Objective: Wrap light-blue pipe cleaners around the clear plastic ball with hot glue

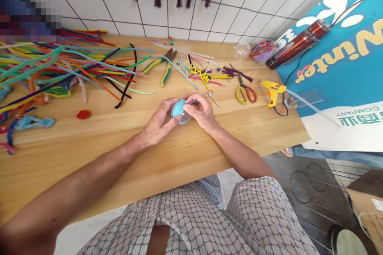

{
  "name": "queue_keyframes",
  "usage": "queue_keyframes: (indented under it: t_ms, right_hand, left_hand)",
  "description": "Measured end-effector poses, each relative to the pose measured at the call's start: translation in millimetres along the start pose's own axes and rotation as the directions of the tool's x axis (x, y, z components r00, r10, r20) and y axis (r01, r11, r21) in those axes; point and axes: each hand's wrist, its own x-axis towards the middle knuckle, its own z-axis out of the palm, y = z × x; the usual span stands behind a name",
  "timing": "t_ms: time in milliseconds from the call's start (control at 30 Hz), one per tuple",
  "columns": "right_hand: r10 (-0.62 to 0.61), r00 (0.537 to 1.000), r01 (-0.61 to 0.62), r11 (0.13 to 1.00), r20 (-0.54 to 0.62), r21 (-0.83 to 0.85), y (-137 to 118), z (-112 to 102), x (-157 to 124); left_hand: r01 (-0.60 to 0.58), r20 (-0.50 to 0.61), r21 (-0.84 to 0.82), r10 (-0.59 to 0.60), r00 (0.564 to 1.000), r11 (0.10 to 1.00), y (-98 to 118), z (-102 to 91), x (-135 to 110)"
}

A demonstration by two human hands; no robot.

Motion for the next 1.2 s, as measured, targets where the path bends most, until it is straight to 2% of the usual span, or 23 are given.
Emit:
queue_keyframes:
  t_ms: [233,333,467,567,633,733,800,867,933,1067,1133,1200]
  right_hand:
    - [0.022,1.0,-0.022,0.999,0.005,0.023,2.8,0.0,-0.5]
    - [0.017,0.999,-0.016,0.999,-0.031,0.037,5.0,0.8,2.4]
    - [-0.047,0.977,0.066,0.994,-0.21,0.084,5.3,-1.6,14.4]
    - [-0.012,0.943,0.052,0.992,-0.332,0.112,-4.4,-12.7,26.3]
    - [0.027,0.943,0.015,0.992,-0.331,0.124,-17.0,-25.8,30.7]
    - [0.024,0.965,0.005,0.994,-0.261,0.112,-35.5,-53.0,25.3]
    - [0.019,0.971,-0.008,0.999,-0.238,0.046,-39.2,-75.4,13.0]
    - [0.036,0.956,-0.063,0.995,-0.291,-0.083,-33.2,-100.7,-3.9]
    - [0.038,0.91,-0.138,0.967,-0.413,-0.214,-20.4,-128.0,-21.6]
    - [-0.032,0.788,-0.205,0.928,-0.615,-0.312,5.8,-179.3,-44.4]
    - [-0.085,0.737,-0.233,0.899,-0.67,-0.371,14.4,-196.2,-44.9]
    - [-0.13,0.719,-0.261,0.86,-0.683,-0.438,21.3,-204.7,-39.4]
  left_hand:
    - [0.011,-0.021,-0.001,-0.011,1.0,1.0,-2.6,2.1,-0.4]
    - [0.035,-0.026,0.01,-0.035,0.999,0.999,-3.6,3.3,0.0]
    - [0.079,-0.043,0.016,-0.078,0.996,0.997,-5.4,6.1,1.1]
    - [0.107,-0.059,0.019,-0.105,0.993,0.994,-7.6,7.6,2.6]
    - [0.113,-0.065,0.04,-0.11,0.992,0.993,-8.5,7.4,3.4]
    - [0.1,-0.068,0.081,-0.094,0.993,0.992,-8.2,5.6,3.5]
    - [0.093,-0.077,0.104,-0.085,0.993,0.99,-7.8,4.4,3.0]
    - [0.089,-0.086,0.123,-0.079,0.993,0.988,-8.3,3.8,2.2]
    - [0.083,-0.086,0.132,-0.072,0.994,0.988,-9.7,3.4,1.7]
    - [0.056,-0.091,0.132,-0.045,0.995,0.99,-13.6,2.9,1.5]
    - [0.047,-0.092,0.12,-0.036,0.995,0.992,-15.6,3.0,1.4]
    - [0.051,-0.094,0.105,-0.041,0.995,0.993,-17.6,3.4,1.1]
